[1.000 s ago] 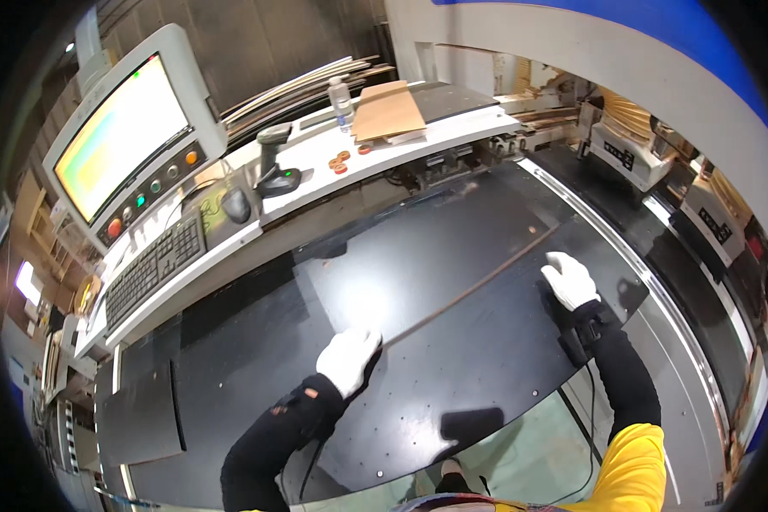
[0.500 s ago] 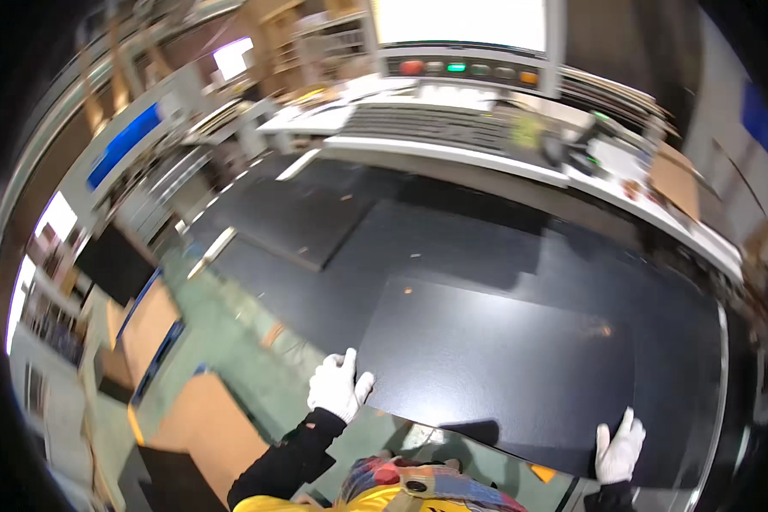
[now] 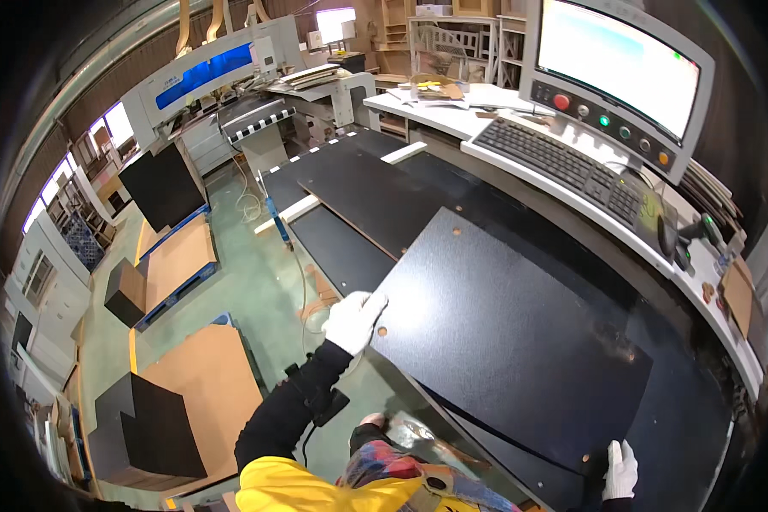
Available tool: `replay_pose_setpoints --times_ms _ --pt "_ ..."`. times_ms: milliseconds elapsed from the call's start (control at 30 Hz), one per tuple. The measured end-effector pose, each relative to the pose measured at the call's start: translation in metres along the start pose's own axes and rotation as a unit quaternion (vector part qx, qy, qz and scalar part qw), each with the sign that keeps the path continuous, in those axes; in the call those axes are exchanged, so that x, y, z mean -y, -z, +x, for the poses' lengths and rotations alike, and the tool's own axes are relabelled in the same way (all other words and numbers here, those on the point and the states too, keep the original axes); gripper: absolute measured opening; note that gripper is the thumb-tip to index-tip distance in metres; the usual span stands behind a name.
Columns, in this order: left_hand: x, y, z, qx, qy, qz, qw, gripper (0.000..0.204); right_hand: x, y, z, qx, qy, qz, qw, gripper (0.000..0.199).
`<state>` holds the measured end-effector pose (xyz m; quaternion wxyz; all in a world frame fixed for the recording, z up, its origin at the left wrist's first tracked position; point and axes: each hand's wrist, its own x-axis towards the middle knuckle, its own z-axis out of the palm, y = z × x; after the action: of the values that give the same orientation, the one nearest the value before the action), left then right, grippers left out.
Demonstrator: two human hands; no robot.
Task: Operating an industrial edge-banding machine and using a blow gun to process wood boards.
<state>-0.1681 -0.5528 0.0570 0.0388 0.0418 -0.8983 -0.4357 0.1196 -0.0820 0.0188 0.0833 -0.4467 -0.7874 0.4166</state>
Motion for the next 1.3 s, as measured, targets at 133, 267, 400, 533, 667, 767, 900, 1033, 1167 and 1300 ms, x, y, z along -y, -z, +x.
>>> replay_pose_setpoints --times_ms 133,267,400,533,667,767,900,1033,1167,1300 --pt "0.024 0.042 0.116 -0.025 -0.083 0.007 0.996 0.051 0.077 -0.071 0.001 0.107 0.04 0.074 0.991 0.029" --pt "0.064 0.077 0.255 -0.018 -0.1 0.039 0.994 0.054 0.142 -0.162 0.032 0.139 0.063 0.096 0.984 0.038" --pt "0.099 0.098 0.386 0.013 -0.082 0.133 0.988 0.061 0.243 -0.248 0.042 0.107 0.055 -0.039 0.992 0.038" --pt "0.14 0.119 0.476 0.0 -0.114 0.262 0.958 0.046 0.299 -0.326 0.066 0.085 0.092 -0.089 0.988 0.044" --pt "0.173 0.13 0.541 0.022 -0.151 0.44 0.885 0.024 0.328 -0.385 0.081 0.1 0.113 -0.05 0.987 0.053" --pt "0.166 0.123 0.552 -0.021 -0.128 0.475 0.87 0.024 0.319 -0.415 0.095 0.029 0.156 -0.13 0.979 0.06" --pt "0.187 0.127 0.569 -0.192 -0.187 0.361 0.894 0.033 0.377 -0.424 0.062 0.069 0.154 -0.197 0.966 0.062" --pt "0.171 0.125 0.594 0.015 -0.047 0.329 0.943 0.045 0.405 -0.418 0.049 0.059 0.168 -0.237 0.955 0.062" --pt "0.167 0.102 0.609 0.128 -0.237 0.392 0.88 0.045 0.411 -0.398 0.045 0.109 0.143 -0.166 0.97 0.06" --pt "0.131 0.097 0.572 0.111 -0.302 0.393 0.861 0.044 0.395 -0.415 0.044 0.095 0.2 -0.061 0.973 0.045"
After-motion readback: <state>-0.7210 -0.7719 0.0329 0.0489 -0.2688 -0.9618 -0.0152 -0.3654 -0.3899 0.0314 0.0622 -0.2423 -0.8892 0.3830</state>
